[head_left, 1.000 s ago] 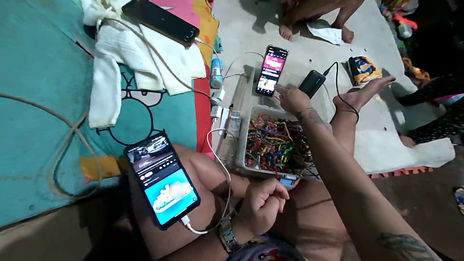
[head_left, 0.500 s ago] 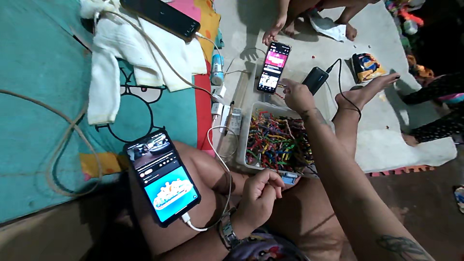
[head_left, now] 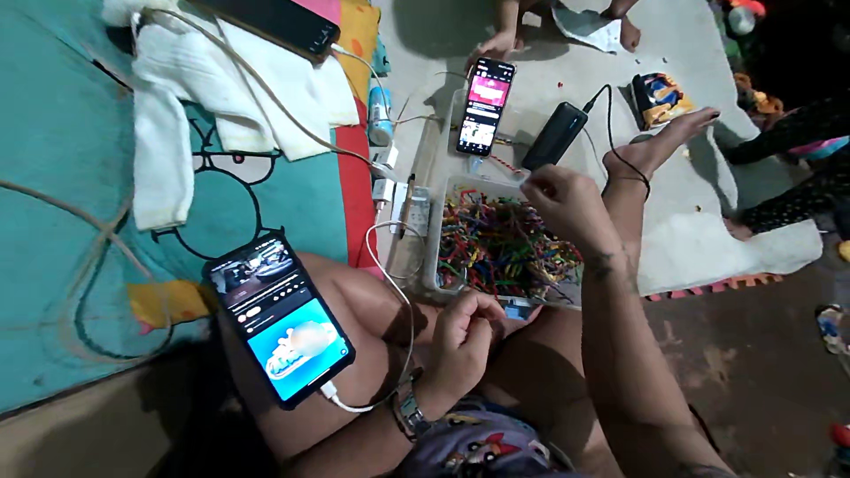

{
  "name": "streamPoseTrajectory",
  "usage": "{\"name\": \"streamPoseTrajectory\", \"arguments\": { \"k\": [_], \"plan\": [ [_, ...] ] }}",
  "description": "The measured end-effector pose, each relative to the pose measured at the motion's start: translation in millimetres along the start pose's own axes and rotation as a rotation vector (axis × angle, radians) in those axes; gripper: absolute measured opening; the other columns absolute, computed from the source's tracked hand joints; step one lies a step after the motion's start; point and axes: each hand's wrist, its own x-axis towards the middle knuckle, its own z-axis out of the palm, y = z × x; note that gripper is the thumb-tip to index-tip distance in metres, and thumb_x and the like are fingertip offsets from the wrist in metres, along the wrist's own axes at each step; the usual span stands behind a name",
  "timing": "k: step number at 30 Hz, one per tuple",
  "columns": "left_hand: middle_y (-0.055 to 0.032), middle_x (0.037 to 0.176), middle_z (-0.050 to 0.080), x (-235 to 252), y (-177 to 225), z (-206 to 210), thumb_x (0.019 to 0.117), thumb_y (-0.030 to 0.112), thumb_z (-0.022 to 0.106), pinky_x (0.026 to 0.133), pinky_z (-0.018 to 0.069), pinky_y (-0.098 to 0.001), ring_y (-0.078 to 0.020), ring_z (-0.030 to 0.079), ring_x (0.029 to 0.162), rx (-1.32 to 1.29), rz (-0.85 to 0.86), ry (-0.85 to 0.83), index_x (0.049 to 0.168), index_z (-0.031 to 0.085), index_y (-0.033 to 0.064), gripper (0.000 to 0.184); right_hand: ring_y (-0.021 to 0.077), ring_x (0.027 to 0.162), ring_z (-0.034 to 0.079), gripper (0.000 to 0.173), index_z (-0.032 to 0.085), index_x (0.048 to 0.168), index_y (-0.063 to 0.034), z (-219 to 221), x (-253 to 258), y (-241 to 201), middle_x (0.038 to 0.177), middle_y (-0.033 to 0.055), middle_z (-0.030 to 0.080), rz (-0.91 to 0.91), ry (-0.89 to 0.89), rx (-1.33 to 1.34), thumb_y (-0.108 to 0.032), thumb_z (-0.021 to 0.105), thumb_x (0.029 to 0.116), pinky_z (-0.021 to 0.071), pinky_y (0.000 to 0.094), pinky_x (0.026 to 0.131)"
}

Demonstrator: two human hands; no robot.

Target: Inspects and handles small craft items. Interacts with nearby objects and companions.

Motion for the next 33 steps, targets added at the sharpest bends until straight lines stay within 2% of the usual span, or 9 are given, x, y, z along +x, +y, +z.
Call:
{"name": "streamPoseTrajectory", "arguments": {
  "k": [4,7,10,14,18,24,27,31,33],
  "plan": [
    [-0.0009,0.094,0.063,0.5,-0.6,1.2,0.0889,-0.006,0.045,0.079,0.0503,-0.0174,-0.0007,0.059,0.087,0.012,-0.004,-0.004,0.096,0.064,-0.0018,0.021,0.0404,0.095,0.067,0.023,0.073,0.107,-0.0022,10.7,-35.1,13.6,0.107,0.0212,0.068,0.116,-0.107,-0.083,-0.023,0.069,0.0978,0.0527,0.0651,0.080],
    [-0.0001,0.093,0.063,0.5,0.9,1.8,0.0894,-0.007,0.044,0.077,0.0502,-0.0170,-0.0001,0.059,0.085,0.015,-0.017,-0.011,0.097,0.063,-0.0022,0.021,0.0398,0.095,0.068,0.013,0.075,0.102,-0.0026,20.2,-46.6,18.7,0.105,0.0207,0.069,0.117,-0.050,-0.084,-0.013,0.069,0.0958,0.0533,0.0632,0.080],
    [0.0009,0.092,0.062,1.1,0.1,2.7,0.0894,-0.006,0.044,0.075,0.0489,-0.0161,0.0009,0.057,0.082,0.019,-0.019,-0.011,0.096,0.063,-0.0018,0.021,0.0376,0.090,0.068,0.015,0.074,0.103,-0.0014,17.5,-51.6,12.4,0.102,0.0200,0.070,0.070,0.039,-0.079,-0.015,0.069,0.0962,0.0543,0.0597,0.077],
    [0.0010,0.092,0.062,2.0,-0.3,4.1,0.0885,-0.006,0.044,0.074,0.0485,-0.0155,0.0008,0.057,0.083,0.029,-0.011,-0.008,0.096,0.064,-0.0014,0.022,0.0431,0.101,0.067,0.017,0.076,0.102,-0.0040,26.6,-44.5,12.5,0.110,0.0199,0.071,0.123,-0.055,-0.160,-0.018,0.073,0.0932,0.0499,0.0688,0.083],
    [0.0012,0.092,0.062,2.4,-0.5,2.2,0.0893,-0.006,0.043,0.075,0.0488,-0.0157,0.0010,0.057,0.083,0.022,-0.007,0.003,0.096,0.063,-0.0016,0.021,0.0401,0.095,0.069,0.016,0.076,0.105,-0.0057,22.9,-48.2,13.4,0.106,0.0186,0.071,0.136,0.001,-0.105,-0.016,0.066,0.0986,0.0523,0.0650,0.079],
    [0.0012,0.095,0.062,2.1,-0.9,3.3,0.0905,-0.005,0.045,0.076,0.0495,-0.0161,0.0009,0.058,0.085,0.001,-0.028,-0.018,0.099,0.064,-0.0010,0.020,0.0379,0.087,0.070,0.014,0.079,0.103,-0.0080,21.3,-56.0,-9.4,0.095,0.0174,0.073,-0.104,0.232,-0.214,-0.014,0.068,0.0961,0.0520,0.0617,0.076],
    [0.0007,0.094,0.063,1.6,-1.0,3.5,0.0903,-0.005,0.045,0.078,0.0500,-0.0170,0.0004,0.059,0.087,0.003,-0.031,-0.017,0.098,0.064,-0.0012,0.021,0.0369,0.092,0.069,0.012,0.079,0.100,-0.0097,43.9,-46.6,-13.9,0.096,0.0155,0.072,-0.217,0.185,-0.258,-0.015,0.070,0.0943,0.0509,0.0599,0.080],
    [0.0010,0.094,0.063,1.8,0.4,0.4,0.0902,-0.006,0.045,0.075,0.0493,-0.0156,0.0013,0.058,0.084,-0.002,-0.023,0.005,0.099,0.063,-0.0021,0.021,0.0401,0.105,0.067,0.013,0.079,0.103,-0.0104,61.9,-35.1,-8.5,0.107,0.0175,0.073,-0.136,0.063,-0.304,-0.014,0.070,0.0948,0.0483,0.0644,0.088],
    [0.0011,0.093,0.063,1.9,0.9,-0.2,0.0896,-0.006,0.045,0.072,0.0483,-0.0147,0.0017,0.058,0.082,-0.001,-0.025,0.011,0.099,0.063,-0.0023,0.021,0.0402,0.103,0.068,0.014,0.079,0.104,-0.0100,61.7,-33.7,-5.0,0.105,0.0174,0.072,-0.128,0.053,-0.261,-0.013,0.069,0.0950,0.0484,0.0652,0.088]
  ]
}}
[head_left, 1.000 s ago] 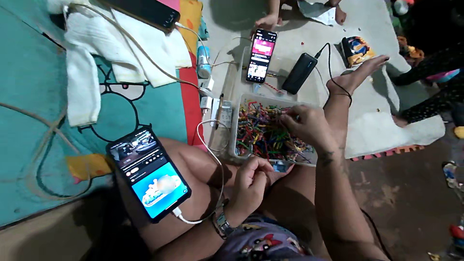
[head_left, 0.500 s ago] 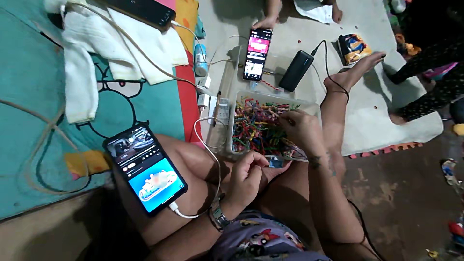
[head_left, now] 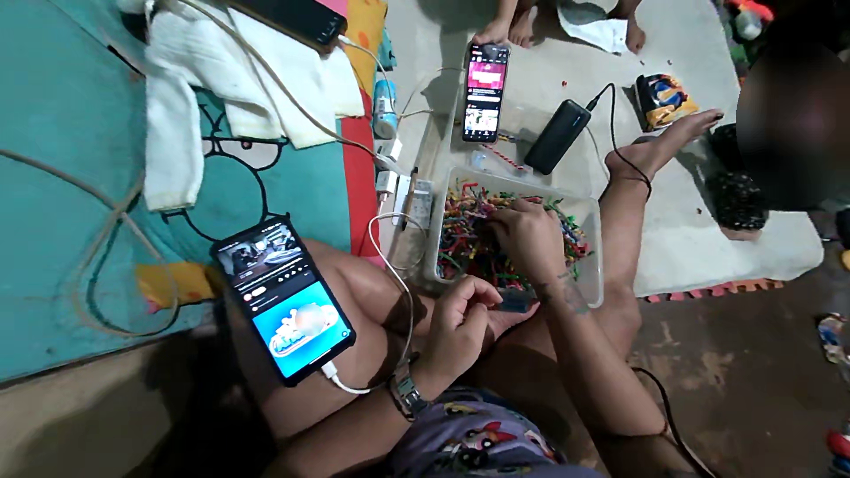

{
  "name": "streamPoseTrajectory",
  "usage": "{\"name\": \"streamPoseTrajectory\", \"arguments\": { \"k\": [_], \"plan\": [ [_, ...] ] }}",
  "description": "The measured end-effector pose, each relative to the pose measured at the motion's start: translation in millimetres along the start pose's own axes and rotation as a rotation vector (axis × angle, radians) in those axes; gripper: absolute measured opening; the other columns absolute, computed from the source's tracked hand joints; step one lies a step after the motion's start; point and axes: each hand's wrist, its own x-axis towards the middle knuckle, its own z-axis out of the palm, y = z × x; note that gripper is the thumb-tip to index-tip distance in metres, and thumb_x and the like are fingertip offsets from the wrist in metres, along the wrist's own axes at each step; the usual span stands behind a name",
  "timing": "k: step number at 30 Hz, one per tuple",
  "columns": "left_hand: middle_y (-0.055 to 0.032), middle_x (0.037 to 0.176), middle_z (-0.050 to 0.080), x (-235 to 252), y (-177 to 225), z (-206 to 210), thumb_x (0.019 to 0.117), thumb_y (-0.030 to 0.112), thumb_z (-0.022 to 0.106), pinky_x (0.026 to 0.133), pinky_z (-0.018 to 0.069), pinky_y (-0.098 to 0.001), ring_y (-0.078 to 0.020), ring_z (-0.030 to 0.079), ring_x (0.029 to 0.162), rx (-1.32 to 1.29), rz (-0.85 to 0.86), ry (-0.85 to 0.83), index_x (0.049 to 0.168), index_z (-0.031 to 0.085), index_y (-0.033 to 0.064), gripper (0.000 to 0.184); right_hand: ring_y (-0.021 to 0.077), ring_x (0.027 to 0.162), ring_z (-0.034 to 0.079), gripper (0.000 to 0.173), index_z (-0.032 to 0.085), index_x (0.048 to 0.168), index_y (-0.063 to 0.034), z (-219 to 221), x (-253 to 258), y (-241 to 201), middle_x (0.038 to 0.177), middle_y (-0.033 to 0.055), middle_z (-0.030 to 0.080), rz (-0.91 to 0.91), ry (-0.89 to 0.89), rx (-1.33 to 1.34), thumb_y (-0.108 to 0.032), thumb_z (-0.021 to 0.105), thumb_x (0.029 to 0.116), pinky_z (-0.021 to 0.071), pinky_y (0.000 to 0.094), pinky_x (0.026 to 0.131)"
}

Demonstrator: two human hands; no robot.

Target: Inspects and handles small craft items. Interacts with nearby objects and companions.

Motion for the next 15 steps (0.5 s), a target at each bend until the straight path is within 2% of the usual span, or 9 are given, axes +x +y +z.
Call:
{"name": "streamPoseTrajectory", "arguments": {
  "k": [3,6,9,10,12,15],
  "plan": [
    [0.0007,0.094,0.063,0.1,1.5,0.8,0.0904,-0.006,0.045,0.073,0.0489,-0.0151,0.0012,0.058,0.084,-0.009,-0.017,-0.008,0.099,0.063,-0.0025,0.021,0.0350,0.088,0.069,0.015,0.078,0.103,-0.0056,-15.4,-0.3,8.1,0.098,0.0170,0.071,-0.003,0.047,0.165,-0.015,0.071,0.0954,0.0554,0.0577,0.077],
    [0.0010,0.094,0.062,-1.1,1.3,1.8,0.0909,-0.005,0.045,0.074,0.0493,-0.0158,0.0008,0.058,0.084,-0.027,-0.036,-0.012,0.099,0.063,-0.0019,0.020,0.0265,0.087,0.067,0.018,0.076,0.107,-0.0013,-40.6,-2.7,15.2,0.104,0.0163,0.070,0.094,0.068,0.364,-0.015,0.068,0.0978,0.0555,0.0464,0.078],
    [0.0025,0.092,0.062,-0.3,1.0,1.5,0.0909,-0.005,0.044,0.073,0.0497,-0.0160,0.0016,0.058,0.082,-0.046,-0.039,-0.016,0.099,0.063,-0.0011,0.021,0.0021,0.080,0.063,0.018,0.073,0.109,-0.0066,-57.2,-4.9,26.6,0.103,-0.0009,0.072,0.240,0.131,0.739,-0.017,0.061,0.1023,0.0537,0.0227,0.074],
    [0.0026,0.092,0.062,0.1,1.1,1.3,0.0906,-0.005,0.044,0.073,0.0496,-0.0160,0.0016,0.058,0.082,-0.053,-0.037,-0.015,0.099,0.063,-0.0011,0.021,-0.0011,0.076,0.062,0.017,0.071,0.108,-0.0090,-59.7,-5.1,30.6,0.101,-0.0050,0.072,0.284,0.151,0.900,-0.017,0.058,0.1035,0.0528,0.0187,0.071],
    [0.0031,0.092,0.062,1.3,0.6,0.5,0.0897,-0.006,0.044,0.075,0.0498,-0.0163,0.0016,0.058,0.083,-0.059,-0.032,-0.009,0.098,0.063,-0.0009,0.021,-0.0015,0.070,0.060,0.018,0.070,0.106,-0.0115,-63.0,-4.9,35.1,0.095,-0.0077,0.070,0.360,0.191,1.152,-0.015,0.053,0.1051,0.0522,0.0159,0.067],
    [0.0030,0.092,0.062,2.2,0.6,0.6,0.0898,-0.006,0.044,0.076,0.0497,-0.0167,0.0012,0.058,0.084,-0.060,-0.043,-0.009,0.098,0.063,-0.0008,0.021,0.0002,0.070,0.059,0.021,0.069,0.104,-0.0141,-64.5,-6.6,41.2,0.093,-0.0075,0.068,0.415,0.220,1.337,-0.017,0.048,0.1073,0.0515,0.0157,0.065]
  ]
}}
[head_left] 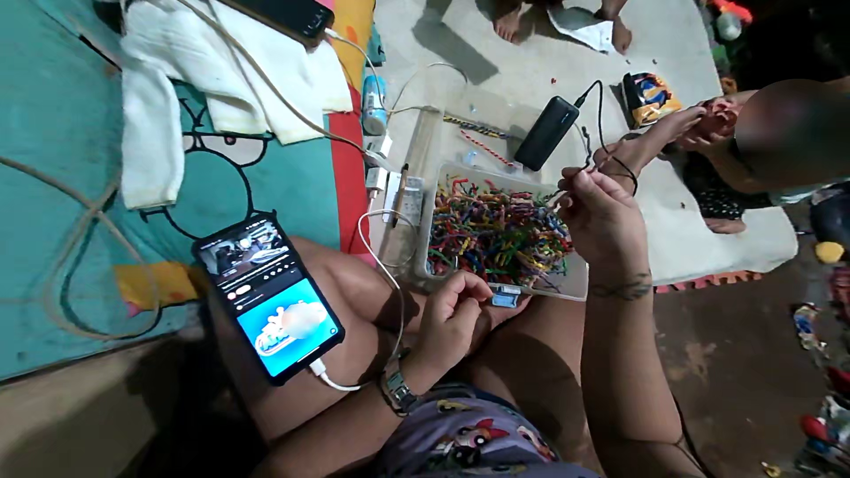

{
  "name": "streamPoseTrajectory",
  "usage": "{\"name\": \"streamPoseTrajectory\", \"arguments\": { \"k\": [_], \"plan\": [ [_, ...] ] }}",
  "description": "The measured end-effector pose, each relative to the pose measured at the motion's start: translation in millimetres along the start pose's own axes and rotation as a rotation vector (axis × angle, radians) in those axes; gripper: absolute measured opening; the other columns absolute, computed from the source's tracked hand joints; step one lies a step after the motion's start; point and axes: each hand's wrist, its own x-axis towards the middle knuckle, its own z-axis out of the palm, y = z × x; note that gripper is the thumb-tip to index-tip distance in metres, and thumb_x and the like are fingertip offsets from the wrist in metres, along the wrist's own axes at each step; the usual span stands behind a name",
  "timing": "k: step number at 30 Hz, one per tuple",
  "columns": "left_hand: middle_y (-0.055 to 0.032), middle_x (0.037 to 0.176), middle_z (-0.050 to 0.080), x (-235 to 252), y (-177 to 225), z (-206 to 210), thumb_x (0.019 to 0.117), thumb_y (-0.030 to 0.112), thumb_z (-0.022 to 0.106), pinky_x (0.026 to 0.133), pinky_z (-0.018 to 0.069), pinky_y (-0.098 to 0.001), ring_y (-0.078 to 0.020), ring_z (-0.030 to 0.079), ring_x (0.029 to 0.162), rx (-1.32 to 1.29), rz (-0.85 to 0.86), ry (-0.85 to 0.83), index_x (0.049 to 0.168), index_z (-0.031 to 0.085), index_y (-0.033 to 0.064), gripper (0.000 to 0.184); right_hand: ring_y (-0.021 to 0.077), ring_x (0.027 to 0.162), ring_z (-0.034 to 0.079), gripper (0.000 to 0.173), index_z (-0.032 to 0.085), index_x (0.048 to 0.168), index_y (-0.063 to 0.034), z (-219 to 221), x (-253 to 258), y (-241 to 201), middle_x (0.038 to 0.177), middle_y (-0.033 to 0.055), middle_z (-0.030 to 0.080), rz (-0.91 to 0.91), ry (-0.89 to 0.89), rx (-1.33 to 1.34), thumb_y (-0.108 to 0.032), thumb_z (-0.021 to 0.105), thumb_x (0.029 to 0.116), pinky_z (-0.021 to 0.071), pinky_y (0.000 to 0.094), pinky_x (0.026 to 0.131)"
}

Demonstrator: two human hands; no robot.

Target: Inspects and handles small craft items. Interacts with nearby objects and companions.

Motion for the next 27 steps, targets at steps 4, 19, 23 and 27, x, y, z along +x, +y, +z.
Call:
{"name": "streamPoseTrajectory", "arguments": {
  "k": [4,19,23,27],
  "plan": [
    [0.0020,0.096,0.063,-0.4,-1.4,1.0,0.0920,-0.005,0.045,0.078,0.0508,-0.0174,0.0012,0.059,0.087,0.013,0.002,-0.018,0.102,0.063,-0.0020,0.021,0.0016,0.072,0.060,0.026,0.069,0.104,-0.0185,-12.1,-3.6,6.0,0.093,-0.0081,0.067,-0.001,-0.100,0.105,-0.021,0.044,0.1074,0.0528,0.0182,0.066],
    [-0.0076,0.104,0.070,5.3,16.8,-4.7,0.0992,0.003,0.060,0.088,0.0548,-0.0210,-0.0041,0.065,0.098,-0.032,0.077,0.084,0.104,0.072,-0.0069,0.017,0.0000,0.077,0.068,0.020,0.068,0.109,-0.0182,26.9,-91.2,41.2,0.089,-0.0108,0.073,0.070,-0.601,-0.116,-0.014,0.073,0.0900,0.0583,0.0184,0.070],
    [-0.0067,0.098,0.070,3.8,19.1,-1.9,0.0981,0.006,0.062,0.086,0.0533,-0.0185,-0.0017,0.064,0.094,0.014,0.077,0.084,0.099,0.073,-0.0065,0.016,-0.0012,0.081,0.068,0.028,0.061,0.108,-0.0191,31.8,-94.3,41.8,0.093,-0.0118,0.072,-0.034,-0.589,-0.143,-0.018,0.079,0.0863,0.0587,0.0170,0.073],
    [-0.0023,0.092,0.068,2.2,22.2,-2.1,0.1014,0.006,0.057,0.080,0.0515,-0.0163,0.0017,0.061,0.086,0.013,0.045,0.069,0.098,0.071,-0.0050,0.018,-0.0027,0.095,0.064,0.032,0.061,0.128,-0.0199,31.0,-93.9,41.1,0.108,-0.0132,0.067,-0.385,-0.554,-0.372,-0.037,0.063,0.1010,0.0558,0.0178,0.084]
  ]
}}
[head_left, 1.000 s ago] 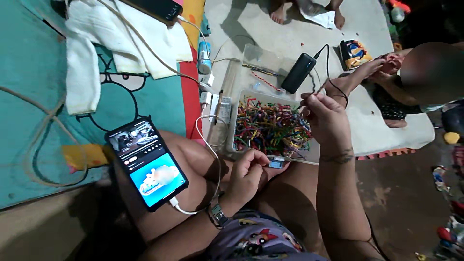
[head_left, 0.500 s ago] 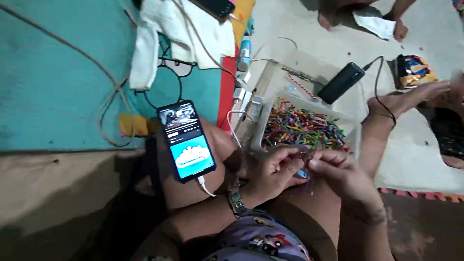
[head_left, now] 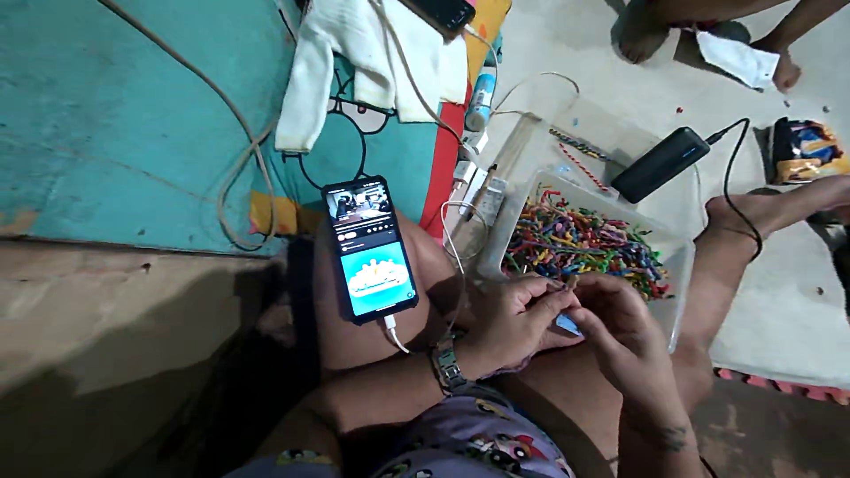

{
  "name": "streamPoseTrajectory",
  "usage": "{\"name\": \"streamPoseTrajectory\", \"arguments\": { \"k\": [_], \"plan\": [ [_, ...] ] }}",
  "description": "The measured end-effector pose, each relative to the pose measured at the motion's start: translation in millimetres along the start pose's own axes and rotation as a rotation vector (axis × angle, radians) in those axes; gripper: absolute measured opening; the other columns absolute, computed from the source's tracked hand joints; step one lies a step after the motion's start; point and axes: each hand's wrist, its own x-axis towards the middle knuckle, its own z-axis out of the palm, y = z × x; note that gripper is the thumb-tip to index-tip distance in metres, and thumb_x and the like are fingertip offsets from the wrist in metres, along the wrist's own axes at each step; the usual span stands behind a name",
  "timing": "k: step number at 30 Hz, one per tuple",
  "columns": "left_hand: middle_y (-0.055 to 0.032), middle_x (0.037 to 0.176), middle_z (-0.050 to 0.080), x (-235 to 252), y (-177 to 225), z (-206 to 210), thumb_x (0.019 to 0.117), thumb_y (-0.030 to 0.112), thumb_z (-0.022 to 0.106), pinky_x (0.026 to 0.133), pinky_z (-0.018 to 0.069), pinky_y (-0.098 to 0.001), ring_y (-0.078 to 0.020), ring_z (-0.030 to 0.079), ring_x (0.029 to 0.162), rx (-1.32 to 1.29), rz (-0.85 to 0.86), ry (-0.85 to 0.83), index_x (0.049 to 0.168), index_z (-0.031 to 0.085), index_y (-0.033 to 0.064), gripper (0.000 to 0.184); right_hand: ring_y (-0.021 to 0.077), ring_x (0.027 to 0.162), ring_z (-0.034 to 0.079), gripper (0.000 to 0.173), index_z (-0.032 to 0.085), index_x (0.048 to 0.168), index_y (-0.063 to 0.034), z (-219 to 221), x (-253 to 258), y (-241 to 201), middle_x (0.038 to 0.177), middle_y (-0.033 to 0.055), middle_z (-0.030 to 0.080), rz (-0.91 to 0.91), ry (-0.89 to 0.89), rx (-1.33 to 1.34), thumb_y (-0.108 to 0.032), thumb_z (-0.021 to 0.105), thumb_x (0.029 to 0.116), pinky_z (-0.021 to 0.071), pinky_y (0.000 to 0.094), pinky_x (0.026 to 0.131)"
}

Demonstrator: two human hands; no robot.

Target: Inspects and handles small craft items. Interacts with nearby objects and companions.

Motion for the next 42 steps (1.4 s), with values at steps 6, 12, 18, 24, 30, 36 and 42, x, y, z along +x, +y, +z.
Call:
{"name": "streamPoseTrajectory", "arguments": {
  "k": [6,12,18,24,30,36,42],
  "plan": [
    [0.0024,0.082,0.066,-1.7,13.0,2.6,0.1037,0.007,0.052,0.066,0.0541,-0.0155,0.0025,0.061,0.069,-0.066,-0.204,-0.063,0.101,0.068,-0.0047,0.020,-0.0012,0.093,0.065,0.024,0.067,0.125,-0.0169,-1.2,6.5,-3.0,0.107,-0.0119,0.070,0.031,0.097,0.126,-0.025,0.055,0.1057,0.0558,0.0190,0.084],
    [0.0042,0.083,0.067,1.7,11.3,-0.8,0.1054,0.008,0.050,0.064,0.0560,-0.0179,-0.0015,0.063,0.068,-0.216,-0.379,-0.079,0.106,0.070,0.0012,0.021,0.0041,0.085,0.067,0.020,0.071,0.115,-0.0141,-4.4,8.3,0.5,0.095,-0.0051,0.072,0.224,0.154,0.354,-0.016,0.054,0.1047,0.0574,0.0230,0.081],
    [0.0040,0.076,0.066,2.8,7.8,0.6,0.1051,0.007,0.051,0.061,0.0560,-0.0173,-0.0018,0.063,0.063,-0.301,-0.470,-0.087,0.094,0.067,0.0019,0.020,0.0029,0.084,0.069,0.015,0.074,0.112,-0.0172,-0.6,5.7,4.4,0.098,-0.0065,0.073,0.185,0.128,0.378,-0.018,0.066,0.0991,0.0595,0.0219,0.079],
    [0.0033,0.078,0.066,2.1,5.8,2.3,0.1048,0.007,0.052,0.062,0.0561,-0.0183,-0.0023,0.064,0.065,-0.300,-0.498,-0.096,0.098,0.065,0.0006,0.016,0.0043,0.091,0.069,0.013,0.078,0.107,-0.0148,-5.8,4.5,10.8,0.104,-0.0065,0.073,0.078,0.082,0.227,-0.016,0.069,0.0969,0.0601,0.0224,0.081],
    [0.0045,0.078,0.067,1.0,8.7,-1.5,0.1055,0.010,0.053,0.056,0.0489,-0.0138,0.0027,0.058,0.061,-0.225,-0.453,-0.223,0.103,0.066,-0.0010,0.018,0.0003,0.094,0.067,0.017,0.075,0.114,-0.0253,-15.7,4.9,10.4,0.106,-0.0125,0.072,-0.033,-0.024,0.144,-0.027,0.067,0.0994,0.0570,0.0171,0.081],
    [0.0048,0.077,0.061,1.0,8.6,-0.5,0.1029,0.005,0.055,0.057,0.0452,-0.0124,0.0042,0.052,0.061,-0.207,-0.381,-0.233,0.108,0.064,-0.0039,0.014,-0.0008,0.094,0.066,0.013,0.076,0.108,-0.0287,-21.6,6.5,8.8,0.103,-0.0143,0.070,-0.058,-0.072,0.115,-0.031,0.068,0.0990,0.0565,0.0156,0.080],
    [0.0040,0.079,0.062,1.7,6.9,0.6,0.1015,0.004,0.056,0.055,0.0449,-0.0130,0.0031,0.052,0.060,-0.237,-0.330,-0.196,0.105,0.060,-0.0009,0.006,0.0007,0.099,0.065,0.016,0.076,0.111,-0.0257,-17.3,8.4,9.3,0.107,-0.0128,0.069,-0.018,-0.060,0.178,-0.031,0.067,0.0995,0.0553,0.0169,0.086]
  ]
}}
